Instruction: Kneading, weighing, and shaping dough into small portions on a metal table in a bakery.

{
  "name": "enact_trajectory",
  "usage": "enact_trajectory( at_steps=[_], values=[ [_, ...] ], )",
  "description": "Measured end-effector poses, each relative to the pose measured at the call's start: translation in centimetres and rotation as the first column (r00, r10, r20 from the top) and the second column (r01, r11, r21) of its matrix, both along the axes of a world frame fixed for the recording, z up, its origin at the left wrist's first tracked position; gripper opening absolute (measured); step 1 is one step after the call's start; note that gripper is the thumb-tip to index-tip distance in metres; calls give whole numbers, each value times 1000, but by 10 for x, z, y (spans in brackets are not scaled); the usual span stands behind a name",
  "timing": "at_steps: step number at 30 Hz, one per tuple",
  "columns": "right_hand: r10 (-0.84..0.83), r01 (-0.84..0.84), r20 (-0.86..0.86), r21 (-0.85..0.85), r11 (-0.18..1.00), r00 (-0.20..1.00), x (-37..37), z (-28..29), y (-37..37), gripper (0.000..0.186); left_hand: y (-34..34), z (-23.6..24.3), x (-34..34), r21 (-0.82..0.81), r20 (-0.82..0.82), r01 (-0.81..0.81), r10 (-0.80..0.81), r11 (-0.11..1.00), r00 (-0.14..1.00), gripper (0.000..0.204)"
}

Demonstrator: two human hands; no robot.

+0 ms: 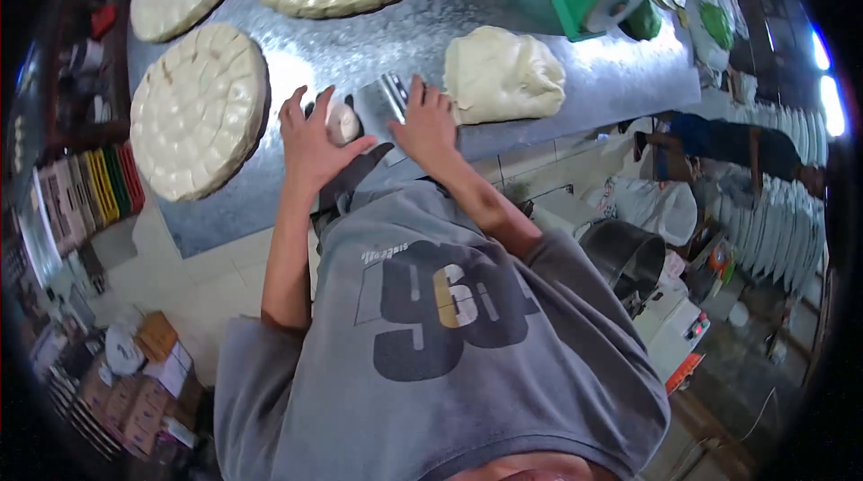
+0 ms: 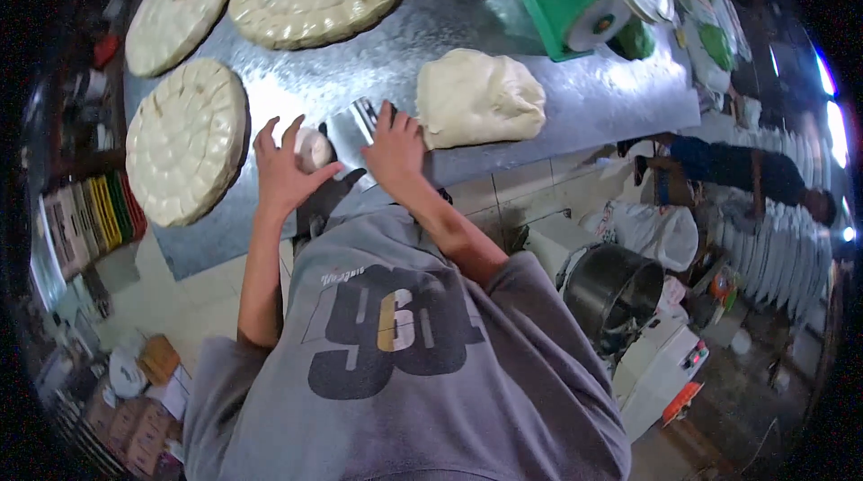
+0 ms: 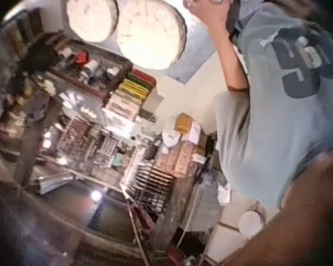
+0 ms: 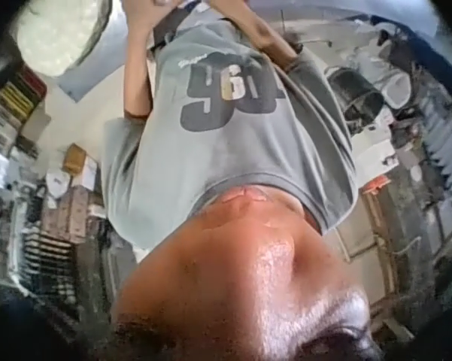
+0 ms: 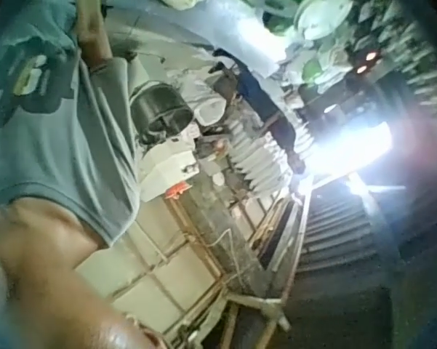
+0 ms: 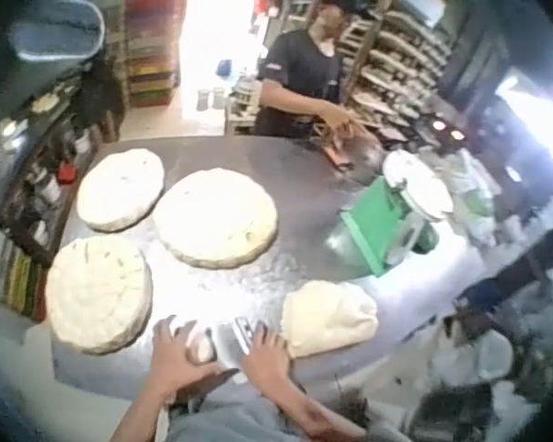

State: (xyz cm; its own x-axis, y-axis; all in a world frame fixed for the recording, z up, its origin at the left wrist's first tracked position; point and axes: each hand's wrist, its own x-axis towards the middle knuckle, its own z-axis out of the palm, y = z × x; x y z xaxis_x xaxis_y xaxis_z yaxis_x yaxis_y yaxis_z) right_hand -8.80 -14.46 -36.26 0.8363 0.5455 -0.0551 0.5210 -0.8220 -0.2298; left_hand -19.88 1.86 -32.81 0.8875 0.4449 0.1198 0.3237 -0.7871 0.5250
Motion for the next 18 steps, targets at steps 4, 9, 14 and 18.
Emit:
enact_trajectory(
  at_steps=[4, 9, 14, 18],
  values=[
    [-128, 163, -403, 54, 985, 906, 0, -8, -1, 57, -8, 19, 13, -261, 176, 12, 35, 965, 984, 59],
    [-123, 339, -500, 370, 865, 857, 11, 43, -45, 44, -16, 21, 57, -458, 295, 39, 111, 888, 949, 41],
    [-318, 404, -260, 423, 811, 912, 71, 97, -92, 43, -53, -17, 154, -574, 211, 266, -174, 774, 962, 61],
    [-333, 385, -253, 196, 902, 908, 125, 101, -82, 36, -81, -48, 201, -439, 297, 452, -350, 777, 889, 66]
  ],
)
